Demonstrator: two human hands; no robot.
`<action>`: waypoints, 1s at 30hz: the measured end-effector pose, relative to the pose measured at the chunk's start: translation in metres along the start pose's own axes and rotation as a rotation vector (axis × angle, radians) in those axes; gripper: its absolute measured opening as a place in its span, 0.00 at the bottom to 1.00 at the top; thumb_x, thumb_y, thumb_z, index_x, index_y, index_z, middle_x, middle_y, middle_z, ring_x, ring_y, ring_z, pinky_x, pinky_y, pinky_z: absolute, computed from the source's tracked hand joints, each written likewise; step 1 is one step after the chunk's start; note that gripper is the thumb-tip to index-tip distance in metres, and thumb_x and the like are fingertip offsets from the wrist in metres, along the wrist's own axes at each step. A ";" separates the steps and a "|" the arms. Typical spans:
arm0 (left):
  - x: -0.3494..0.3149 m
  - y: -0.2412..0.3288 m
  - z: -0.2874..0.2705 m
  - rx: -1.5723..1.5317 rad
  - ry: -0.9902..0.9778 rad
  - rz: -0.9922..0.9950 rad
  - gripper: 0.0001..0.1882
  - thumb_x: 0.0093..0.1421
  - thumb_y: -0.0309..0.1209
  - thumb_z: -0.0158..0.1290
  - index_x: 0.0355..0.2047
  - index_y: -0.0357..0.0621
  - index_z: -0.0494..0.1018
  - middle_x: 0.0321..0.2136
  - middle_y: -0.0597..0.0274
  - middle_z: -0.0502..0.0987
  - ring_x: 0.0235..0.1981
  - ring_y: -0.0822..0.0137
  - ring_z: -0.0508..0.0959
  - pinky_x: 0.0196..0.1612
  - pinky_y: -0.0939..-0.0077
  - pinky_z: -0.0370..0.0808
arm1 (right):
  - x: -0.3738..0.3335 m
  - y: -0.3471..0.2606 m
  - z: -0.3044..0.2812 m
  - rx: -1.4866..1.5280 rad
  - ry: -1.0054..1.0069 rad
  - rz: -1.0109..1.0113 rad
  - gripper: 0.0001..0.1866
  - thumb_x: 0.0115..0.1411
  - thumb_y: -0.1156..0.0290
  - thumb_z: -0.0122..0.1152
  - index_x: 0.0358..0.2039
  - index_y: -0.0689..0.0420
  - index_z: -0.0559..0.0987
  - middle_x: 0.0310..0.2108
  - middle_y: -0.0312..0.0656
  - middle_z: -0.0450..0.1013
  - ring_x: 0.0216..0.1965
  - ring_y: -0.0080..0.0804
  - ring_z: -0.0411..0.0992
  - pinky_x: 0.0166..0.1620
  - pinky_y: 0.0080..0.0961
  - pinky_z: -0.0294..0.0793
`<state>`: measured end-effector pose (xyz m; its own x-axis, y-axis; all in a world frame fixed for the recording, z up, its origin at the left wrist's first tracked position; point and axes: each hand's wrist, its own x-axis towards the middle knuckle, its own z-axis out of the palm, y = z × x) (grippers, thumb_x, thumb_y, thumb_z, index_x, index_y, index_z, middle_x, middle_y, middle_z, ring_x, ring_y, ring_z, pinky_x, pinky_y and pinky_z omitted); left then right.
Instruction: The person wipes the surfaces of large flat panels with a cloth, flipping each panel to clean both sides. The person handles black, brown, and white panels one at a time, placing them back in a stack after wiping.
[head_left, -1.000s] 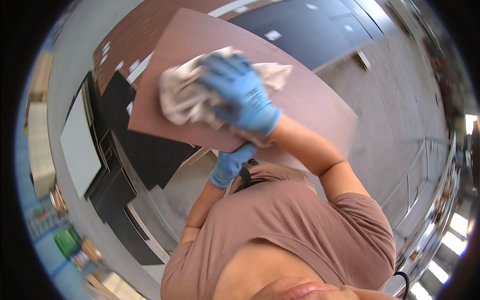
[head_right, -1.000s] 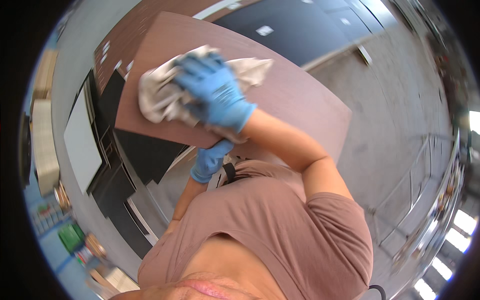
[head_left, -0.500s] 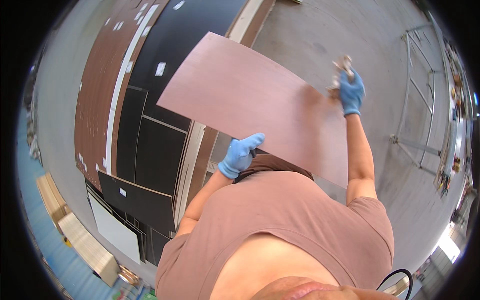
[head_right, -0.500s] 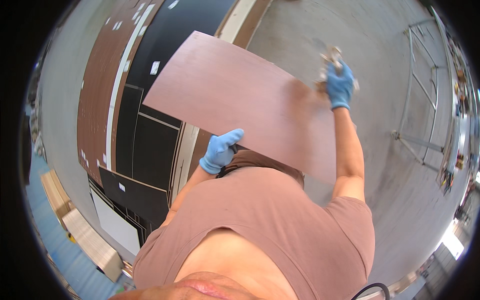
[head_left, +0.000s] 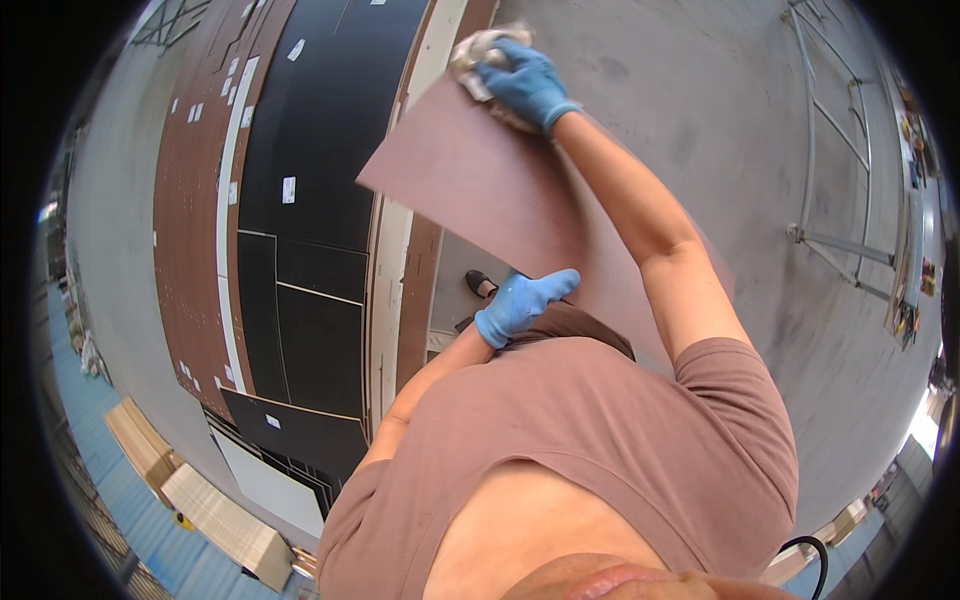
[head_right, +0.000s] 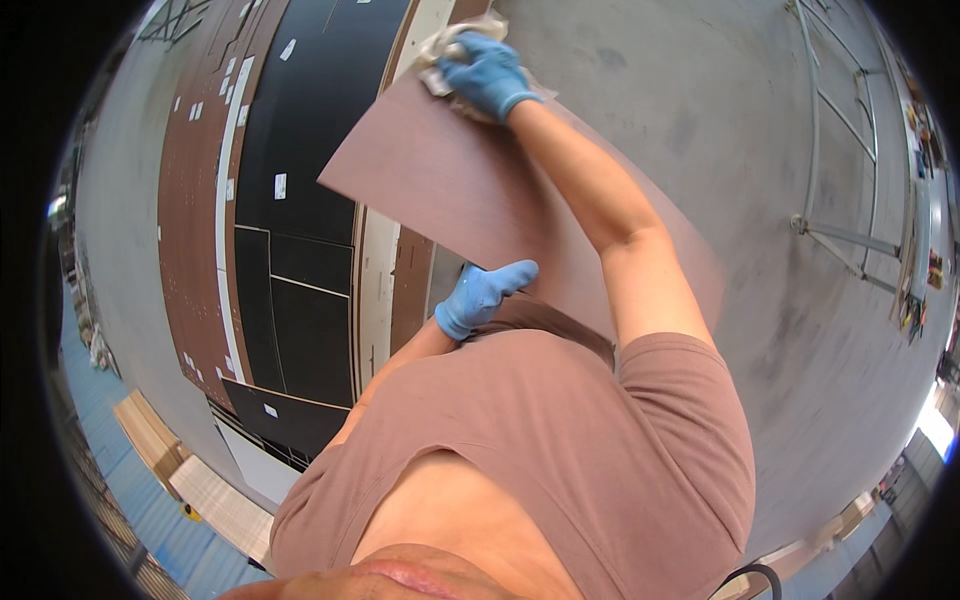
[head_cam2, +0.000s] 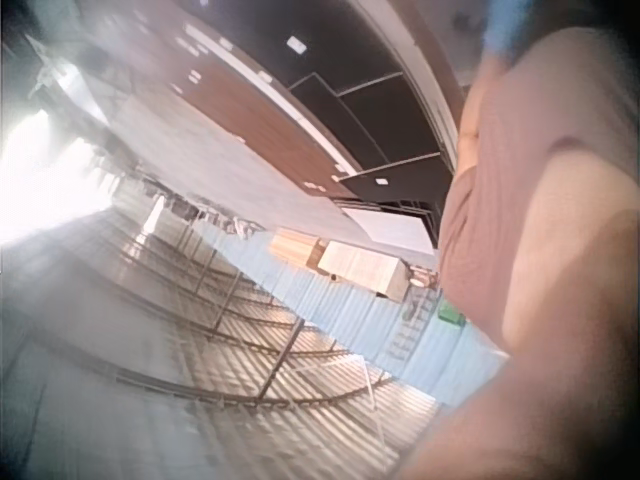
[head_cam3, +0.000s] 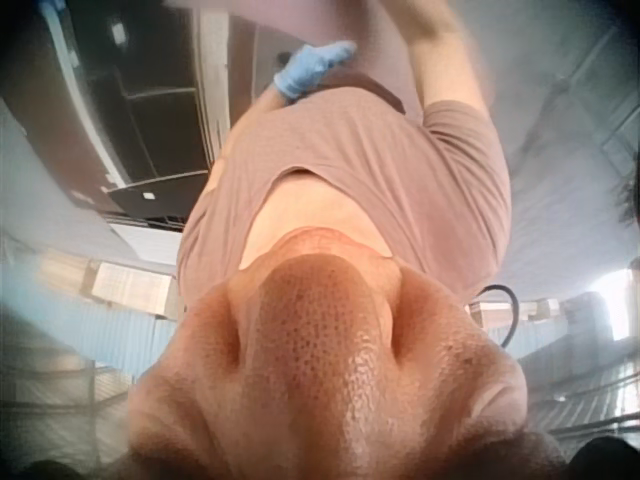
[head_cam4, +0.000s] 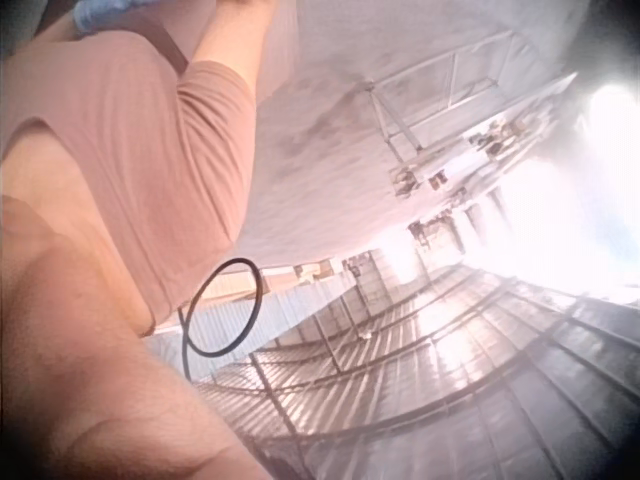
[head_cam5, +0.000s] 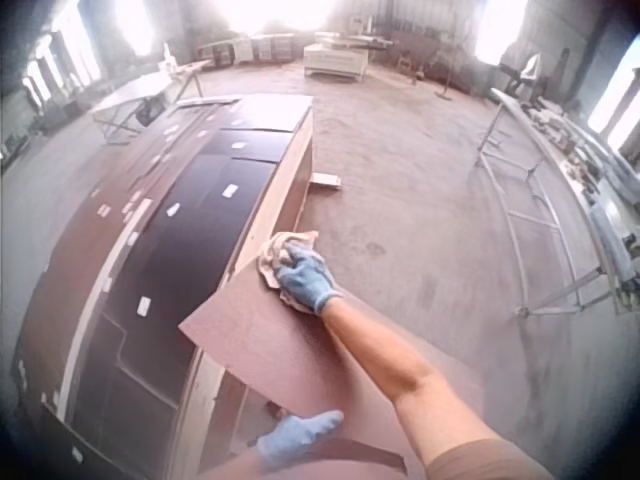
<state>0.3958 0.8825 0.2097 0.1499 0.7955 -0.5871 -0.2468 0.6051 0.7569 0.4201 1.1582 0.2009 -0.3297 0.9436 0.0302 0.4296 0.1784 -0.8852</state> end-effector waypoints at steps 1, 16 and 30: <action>0.002 -0.004 -0.003 -0.008 -0.008 0.084 0.14 0.66 0.31 0.61 0.49 0.38 0.78 0.42 0.65 0.80 0.42 0.69 0.78 0.47 0.68 0.76 | -0.005 -0.007 0.014 0.126 -0.004 -0.167 0.15 0.59 0.58 0.67 0.41 0.54 0.84 0.38 0.49 0.81 0.43 0.47 0.80 0.49 0.38 0.78; -0.008 0.064 -0.130 -0.262 0.292 0.546 0.14 0.64 0.24 0.58 0.51 0.40 0.76 0.40 0.62 0.81 0.40 0.67 0.83 0.42 0.71 0.79 | -0.194 0.269 -0.184 -0.212 0.297 0.736 0.18 0.62 0.62 0.63 0.50 0.55 0.83 0.45 0.52 0.82 0.47 0.47 0.81 0.51 0.37 0.78; 0.076 0.091 -0.083 0.629 0.447 0.972 0.32 0.58 0.29 0.66 0.62 0.36 0.70 0.48 0.46 0.81 0.48 0.49 0.84 0.47 0.61 0.84 | -0.124 0.014 -0.080 -0.245 0.114 -0.669 0.22 0.57 0.68 0.67 0.52 0.55 0.79 0.53 0.55 0.77 0.50 0.56 0.77 0.54 0.45 0.77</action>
<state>0.3057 0.9952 0.2100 -0.2079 0.9165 0.3417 0.4471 -0.2216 0.8666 0.5343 1.0664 0.2214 -0.5036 0.6316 0.5895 0.3472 0.7728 -0.5313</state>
